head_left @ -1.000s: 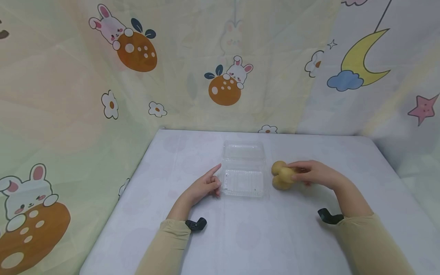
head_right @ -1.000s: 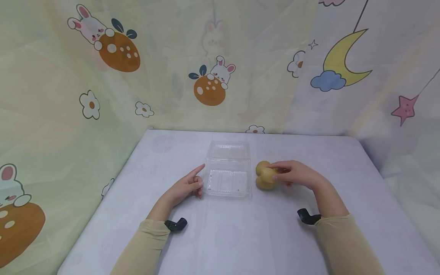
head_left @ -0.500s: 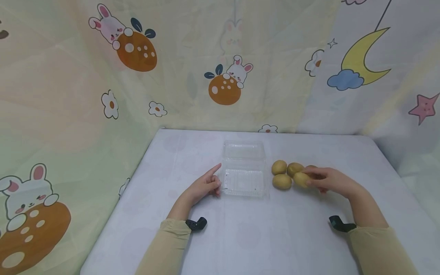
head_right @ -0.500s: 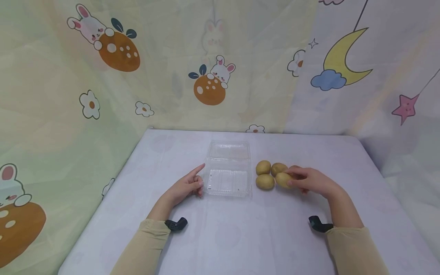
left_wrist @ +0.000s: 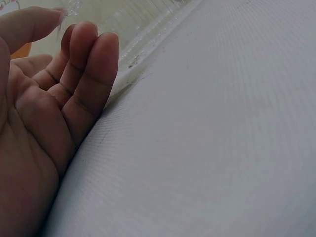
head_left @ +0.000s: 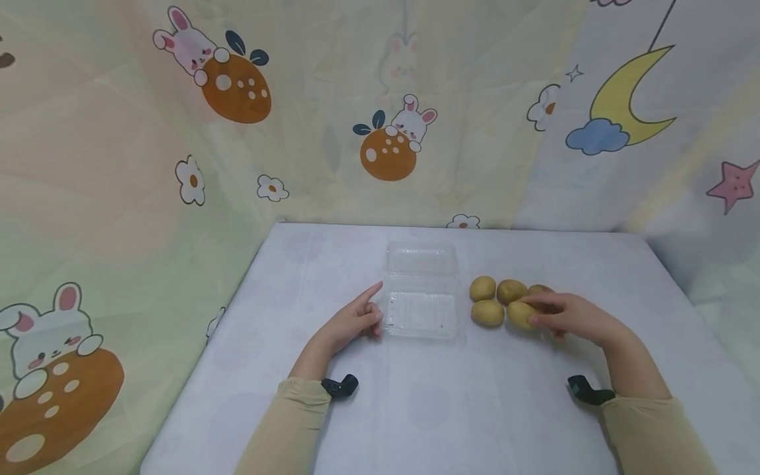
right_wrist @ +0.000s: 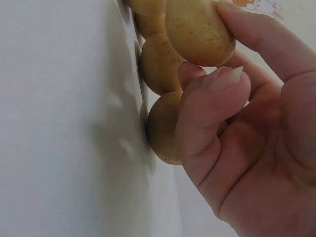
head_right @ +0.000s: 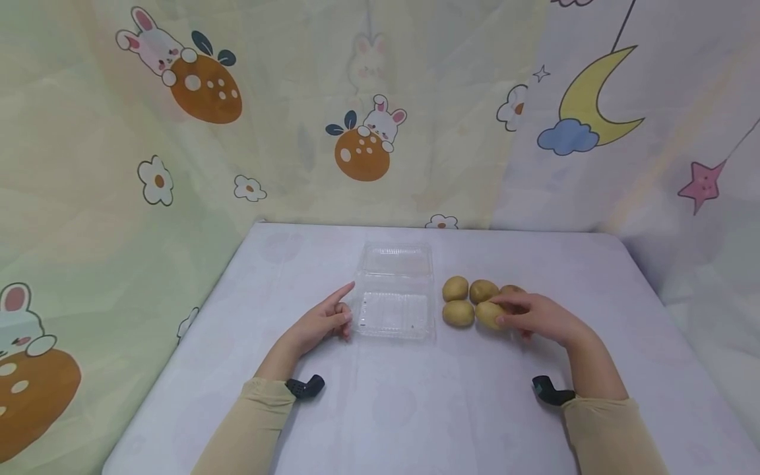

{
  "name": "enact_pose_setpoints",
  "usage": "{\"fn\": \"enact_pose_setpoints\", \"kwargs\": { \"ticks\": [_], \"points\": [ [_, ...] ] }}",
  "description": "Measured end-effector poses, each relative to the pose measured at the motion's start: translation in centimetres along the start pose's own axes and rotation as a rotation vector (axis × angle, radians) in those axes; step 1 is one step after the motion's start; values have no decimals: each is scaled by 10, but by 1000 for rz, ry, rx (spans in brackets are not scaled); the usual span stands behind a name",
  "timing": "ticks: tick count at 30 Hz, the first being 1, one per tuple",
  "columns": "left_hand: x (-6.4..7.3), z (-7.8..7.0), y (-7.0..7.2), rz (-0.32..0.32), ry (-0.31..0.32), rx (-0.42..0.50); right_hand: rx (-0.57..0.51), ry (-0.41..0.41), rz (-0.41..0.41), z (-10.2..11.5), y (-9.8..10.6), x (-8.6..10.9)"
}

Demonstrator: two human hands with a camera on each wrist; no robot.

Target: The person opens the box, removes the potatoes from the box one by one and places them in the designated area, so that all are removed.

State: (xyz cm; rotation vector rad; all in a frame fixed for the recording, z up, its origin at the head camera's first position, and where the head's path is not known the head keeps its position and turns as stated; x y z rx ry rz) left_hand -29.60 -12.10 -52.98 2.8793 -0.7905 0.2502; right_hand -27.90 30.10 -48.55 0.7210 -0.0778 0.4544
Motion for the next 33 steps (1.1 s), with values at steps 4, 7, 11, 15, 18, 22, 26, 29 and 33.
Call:
{"fn": "enact_pose_setpoints", "kwargs": {
  "ticks": [4, 7, 11, 15, 18, 22, 26, 29, 33],
  "points": [
    [0, 0, 1, -2, -3, -2, 1, 10, 9, 3, -3, 2],
    [0, -1, 0, -3, -5, -6, 15, 14, 12, 4, -5, 2],
    [0, 0, 1, -5, 5, 0, 25, -1, 16, 3, -7, 2],
    [-1, 2, 0, -2, 6, 8, 22, -20, 21, 3, -7, 3],
    [-1, 1, 0, 5, 1, 15, 27, -28, 24, 2, -7, 4],
    [-1, 0, -1, 14, -10, 21, 31, -34, 26, -1, -7, 4],
    [0, 0, 0, 16, -14, 23, 21, -41, 29, -2, -8, 3],
    [0, -1, -1, 14, -12, 22, 13, -49, 31, -3, -10, 3],
    [1, -1, -1, 10, -6, 21, 14, -63, 31, -6, -11, 2]
  ]
}}
Point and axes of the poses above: each hand's wrist, its own x-axis away from the middle knuckle, its own y-axis out of the back of the hand, z = x × y, the point moved 7 cm from there along -x, towards the middle knuckle, and after that the axes turned 1 degree about y, right-handed, at the moved point
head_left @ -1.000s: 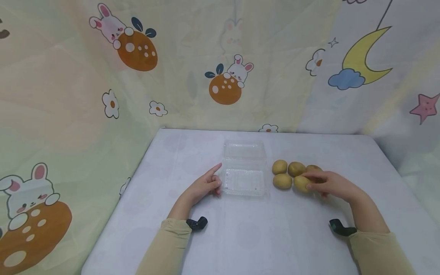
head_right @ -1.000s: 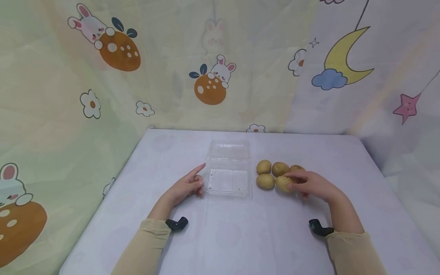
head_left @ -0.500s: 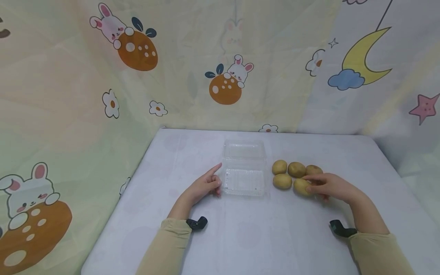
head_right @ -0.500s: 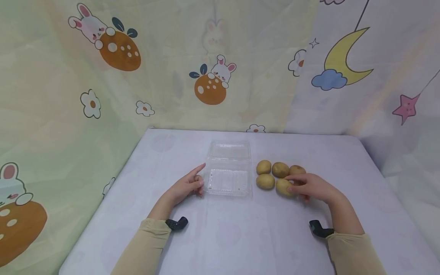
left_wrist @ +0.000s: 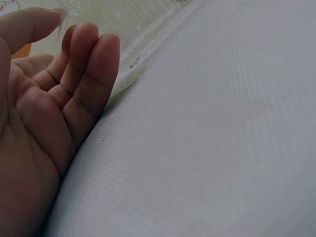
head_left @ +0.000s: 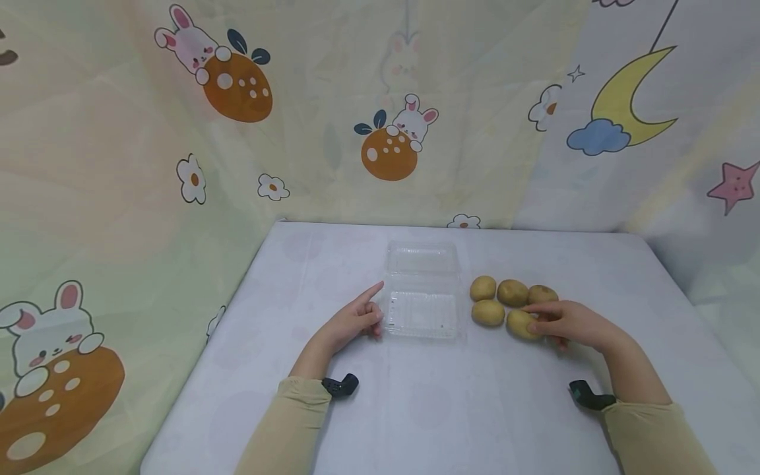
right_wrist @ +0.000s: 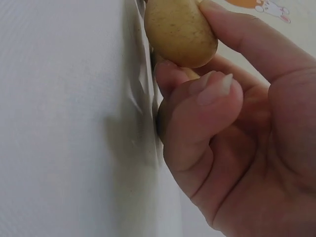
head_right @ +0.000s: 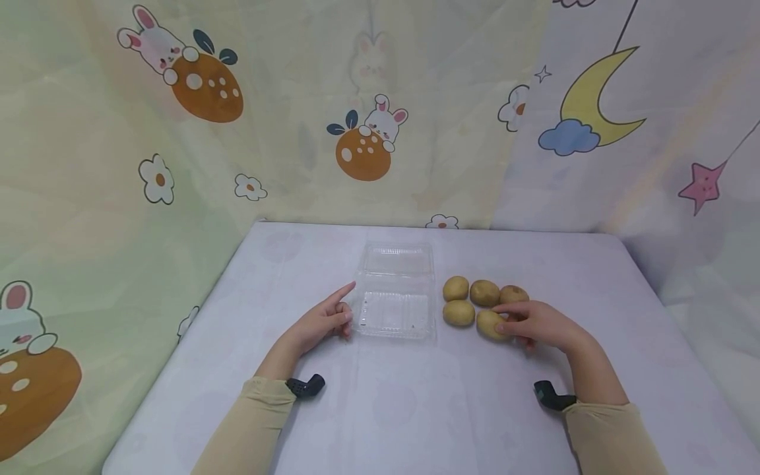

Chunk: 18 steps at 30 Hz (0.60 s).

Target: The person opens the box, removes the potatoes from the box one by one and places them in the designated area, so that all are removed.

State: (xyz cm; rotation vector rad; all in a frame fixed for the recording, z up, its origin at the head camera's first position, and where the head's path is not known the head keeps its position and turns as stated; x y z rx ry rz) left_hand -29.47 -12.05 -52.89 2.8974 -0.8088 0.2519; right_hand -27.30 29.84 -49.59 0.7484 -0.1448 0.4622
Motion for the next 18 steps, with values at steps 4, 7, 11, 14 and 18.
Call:
{"fn": "enact_pose_setpoints", "kwargs": {
  "ticks": [4, 7, 11, 14, 18],
  "points": [
    [0, 1, 0, -3, 5, 5, 3, -33, 10, -3, -2, -1],
    [1, 0, 0, -3, 9, 6, 3, -47, 21, -5, -4, -2],
    [1, -1, 0, -7, 15, 5, 1, -46, 23, -6, -5, -3],
    [1, -2, -1, -10, 20, 4, -5, -50, 27, -7, -5, -3],
    [1, -1, -1, -11, 22, 3, -14, -68, 38, -7, -5, -2]
  ]
}}
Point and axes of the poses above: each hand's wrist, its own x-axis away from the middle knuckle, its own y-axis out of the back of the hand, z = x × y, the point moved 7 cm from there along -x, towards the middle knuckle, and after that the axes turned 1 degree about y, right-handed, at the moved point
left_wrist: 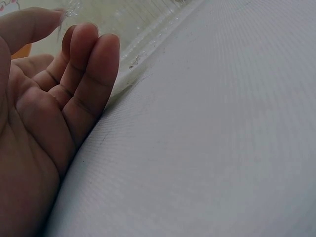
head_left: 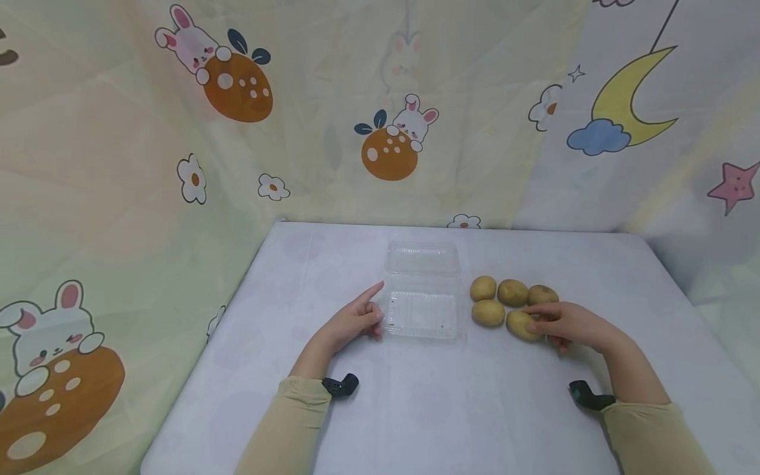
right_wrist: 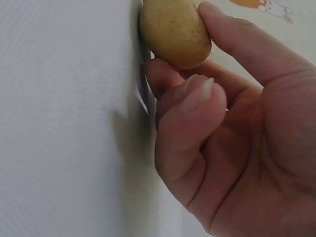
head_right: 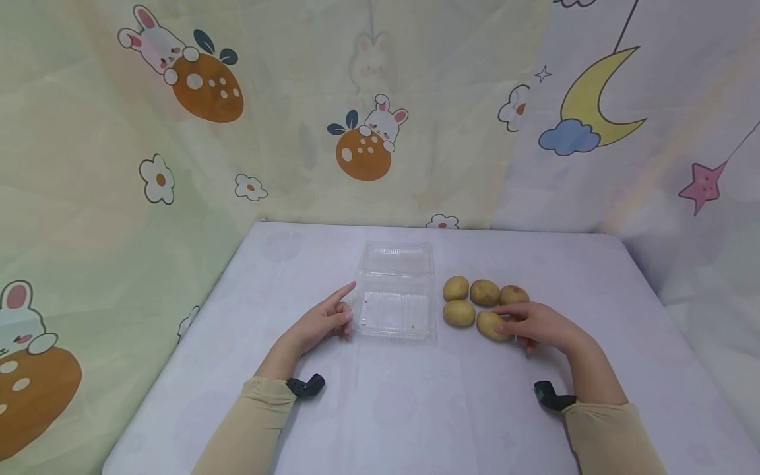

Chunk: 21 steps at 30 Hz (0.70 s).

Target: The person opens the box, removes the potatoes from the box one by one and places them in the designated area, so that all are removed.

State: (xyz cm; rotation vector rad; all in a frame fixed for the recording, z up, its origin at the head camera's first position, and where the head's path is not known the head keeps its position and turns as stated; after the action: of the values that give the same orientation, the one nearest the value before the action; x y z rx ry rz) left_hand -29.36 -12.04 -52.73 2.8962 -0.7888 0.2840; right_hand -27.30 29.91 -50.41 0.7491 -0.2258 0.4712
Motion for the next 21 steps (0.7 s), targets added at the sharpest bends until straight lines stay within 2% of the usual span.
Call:
{"fn": "enact_pose_setpoints", "kwargs": {
  "ticks": [8, 14, 21],
  "points": [
    [-1, 0, 0, -5, 5, -3, -2, -22, 11, 1, 2, 3],
    [-2, 1, 1, -1, -6, 2, 4, 4, -1, 6, 11, 8],
    [-3, 3, 3, -20, 1, -21, 93, 48, -105, 21, 24, 16]
  ]
}}
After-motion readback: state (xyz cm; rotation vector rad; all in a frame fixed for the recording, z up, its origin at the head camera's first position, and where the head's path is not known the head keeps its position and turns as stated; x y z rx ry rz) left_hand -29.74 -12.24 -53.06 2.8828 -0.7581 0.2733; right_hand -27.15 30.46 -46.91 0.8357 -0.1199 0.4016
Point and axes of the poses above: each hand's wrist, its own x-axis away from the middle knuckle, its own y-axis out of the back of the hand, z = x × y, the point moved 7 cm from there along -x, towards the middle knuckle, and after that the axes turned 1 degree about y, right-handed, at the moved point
